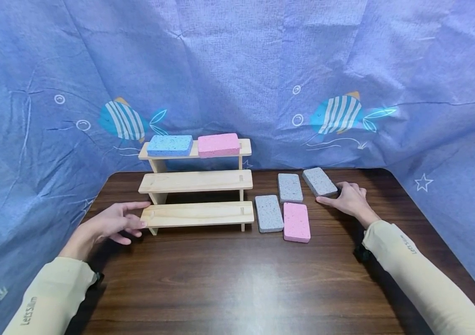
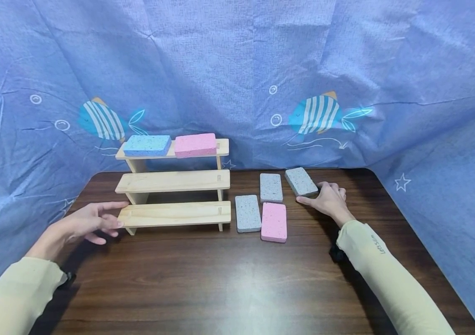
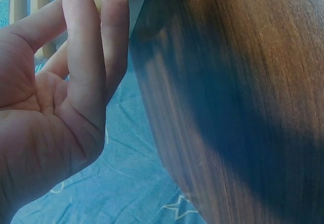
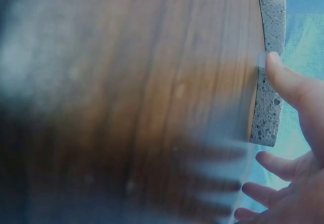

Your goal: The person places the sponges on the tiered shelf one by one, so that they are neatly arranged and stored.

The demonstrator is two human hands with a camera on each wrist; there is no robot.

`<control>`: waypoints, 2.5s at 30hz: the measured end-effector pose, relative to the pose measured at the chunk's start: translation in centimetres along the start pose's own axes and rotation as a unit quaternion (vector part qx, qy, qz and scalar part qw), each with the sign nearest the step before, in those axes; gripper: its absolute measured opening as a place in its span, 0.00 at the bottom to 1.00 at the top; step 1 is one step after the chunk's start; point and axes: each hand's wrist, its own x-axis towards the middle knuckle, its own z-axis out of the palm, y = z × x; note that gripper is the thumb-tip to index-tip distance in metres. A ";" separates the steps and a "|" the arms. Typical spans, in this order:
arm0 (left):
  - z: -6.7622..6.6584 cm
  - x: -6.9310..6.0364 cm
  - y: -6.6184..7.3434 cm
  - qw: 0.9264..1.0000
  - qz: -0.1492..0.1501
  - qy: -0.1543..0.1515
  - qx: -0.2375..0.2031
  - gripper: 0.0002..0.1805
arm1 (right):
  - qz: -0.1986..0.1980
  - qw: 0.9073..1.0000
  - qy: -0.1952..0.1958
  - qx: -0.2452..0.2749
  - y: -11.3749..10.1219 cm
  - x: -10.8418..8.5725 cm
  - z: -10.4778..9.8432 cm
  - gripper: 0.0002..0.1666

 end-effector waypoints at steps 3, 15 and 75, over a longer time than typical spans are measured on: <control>0.0 0.0 0.0 1.000 -0.001 0.001 0.003 0.45 | 0.008 1.000 -0.005 -0.007 -0.1 0.0 0.0 0.65; 0.1 0.0 0.0 1.000 0.004 0.002 0.003 0.44 | 0.018 1.000 -0.016 -0.005 -0.5 0.3 -0.4 0.61; 0.0 -0.2 0.0 1.000 -0.001 0.001 0.007 0.44 | -0.009 0.886 -0.095 0.454 -4.5 -2.1 -8.6 0.57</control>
